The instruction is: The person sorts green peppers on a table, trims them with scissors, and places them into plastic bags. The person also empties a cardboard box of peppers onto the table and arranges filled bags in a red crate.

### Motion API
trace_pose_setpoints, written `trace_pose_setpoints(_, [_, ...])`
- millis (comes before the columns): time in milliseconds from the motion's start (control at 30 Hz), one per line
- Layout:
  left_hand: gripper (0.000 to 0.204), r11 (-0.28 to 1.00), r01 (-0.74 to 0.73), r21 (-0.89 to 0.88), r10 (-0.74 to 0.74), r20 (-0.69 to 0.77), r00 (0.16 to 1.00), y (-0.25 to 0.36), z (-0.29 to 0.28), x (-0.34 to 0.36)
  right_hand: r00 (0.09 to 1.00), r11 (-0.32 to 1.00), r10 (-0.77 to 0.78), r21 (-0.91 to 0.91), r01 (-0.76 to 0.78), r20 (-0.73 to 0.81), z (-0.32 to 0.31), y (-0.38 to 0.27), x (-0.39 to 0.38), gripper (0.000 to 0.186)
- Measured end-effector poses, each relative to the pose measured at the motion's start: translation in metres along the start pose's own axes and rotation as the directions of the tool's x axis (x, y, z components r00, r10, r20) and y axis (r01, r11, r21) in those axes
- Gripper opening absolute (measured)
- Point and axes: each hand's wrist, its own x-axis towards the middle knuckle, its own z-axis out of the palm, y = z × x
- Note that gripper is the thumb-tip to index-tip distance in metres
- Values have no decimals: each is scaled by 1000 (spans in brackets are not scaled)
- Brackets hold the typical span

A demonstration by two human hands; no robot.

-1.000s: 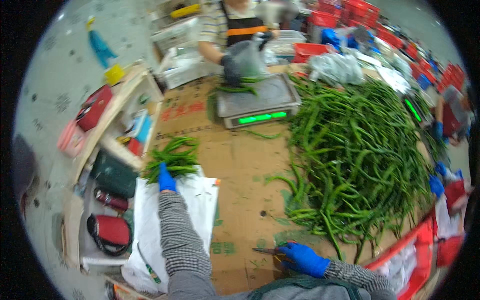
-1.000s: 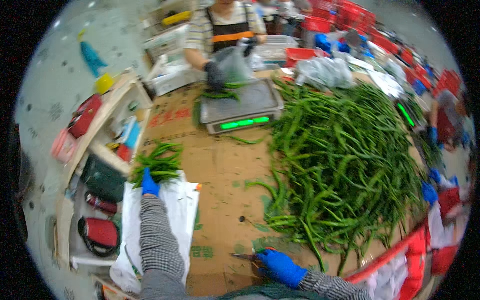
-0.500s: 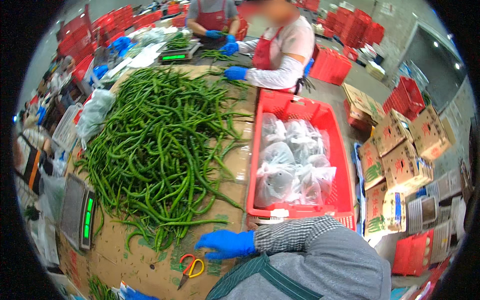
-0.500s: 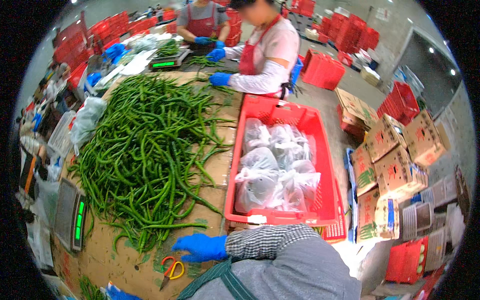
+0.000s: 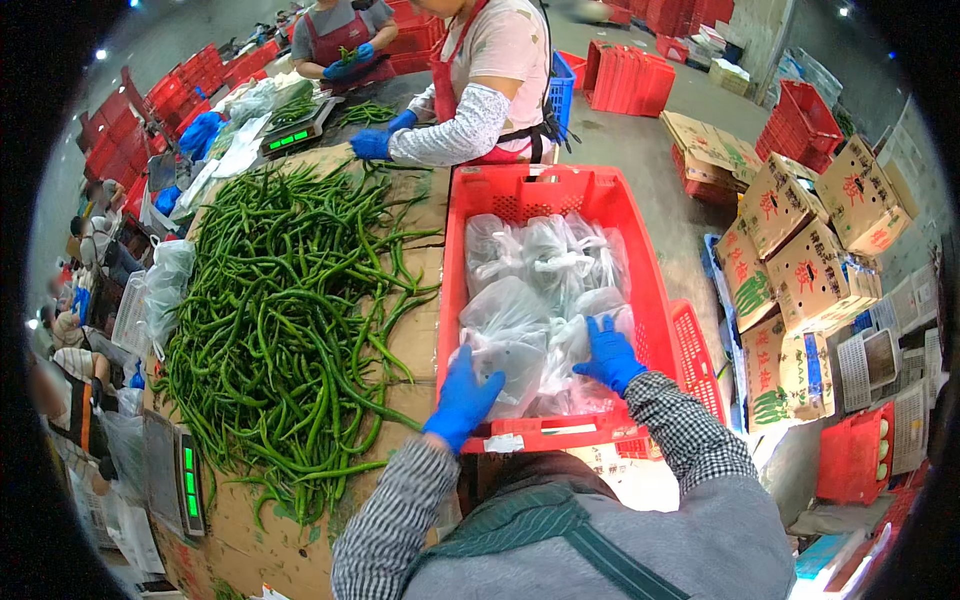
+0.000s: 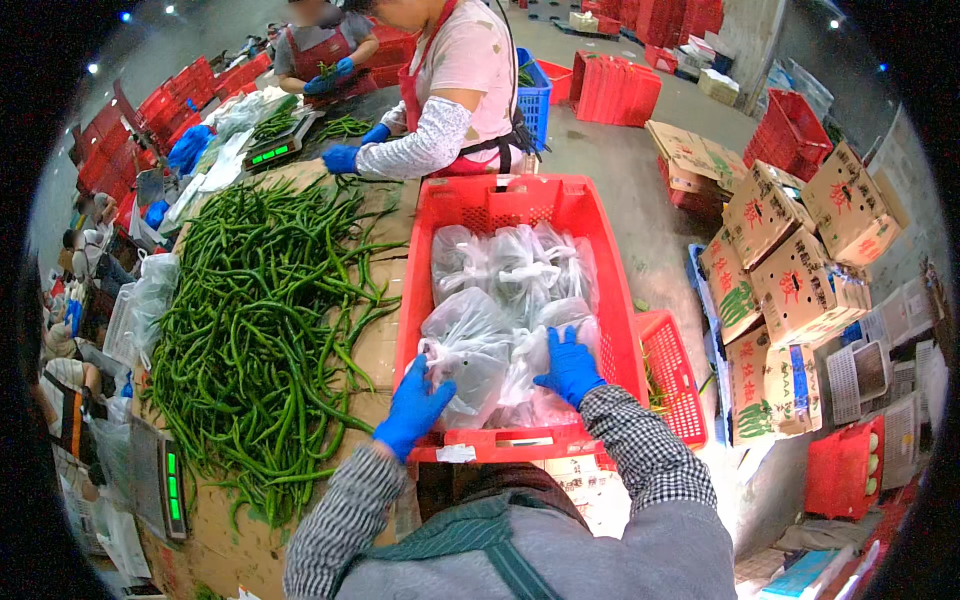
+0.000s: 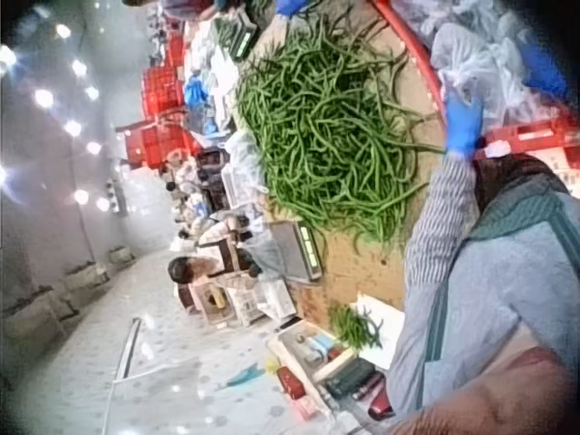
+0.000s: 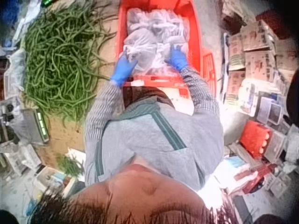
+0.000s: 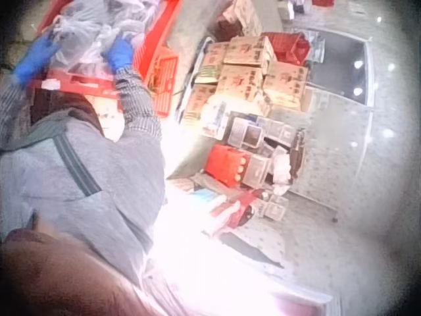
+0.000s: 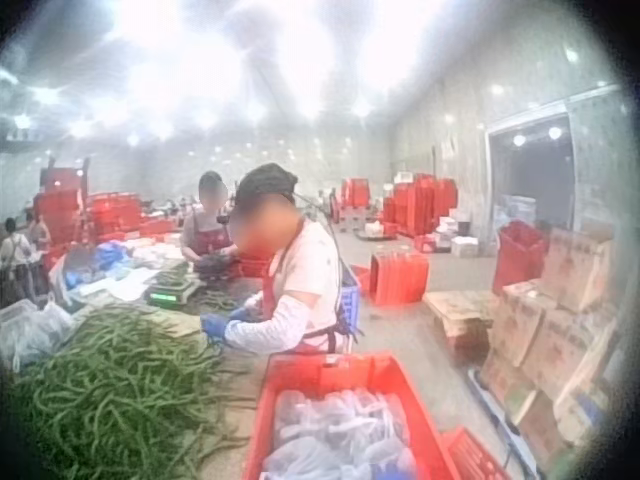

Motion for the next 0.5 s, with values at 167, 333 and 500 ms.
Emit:
trace_pose_setpoints(167, [104, 974, 73, 215, -16, -256, 966, -63, 59, 70, 944, 944, -187, 217, 249, -271, 44, 39, 33, 53])
trace_pose_setpoints(333, [31, 963, -224, 148, 239, -94, 966, -24, 55, 74, 947, 561, 140, 811, 166, -291, 6, 77, 20, 10])
trace_pose_setpoints(500, [35, 942, -266, -202, 183, -354, 917, 14, 31, 50, 894, 308, -47, 845, 437, -445, -129, -5, 18, 12])
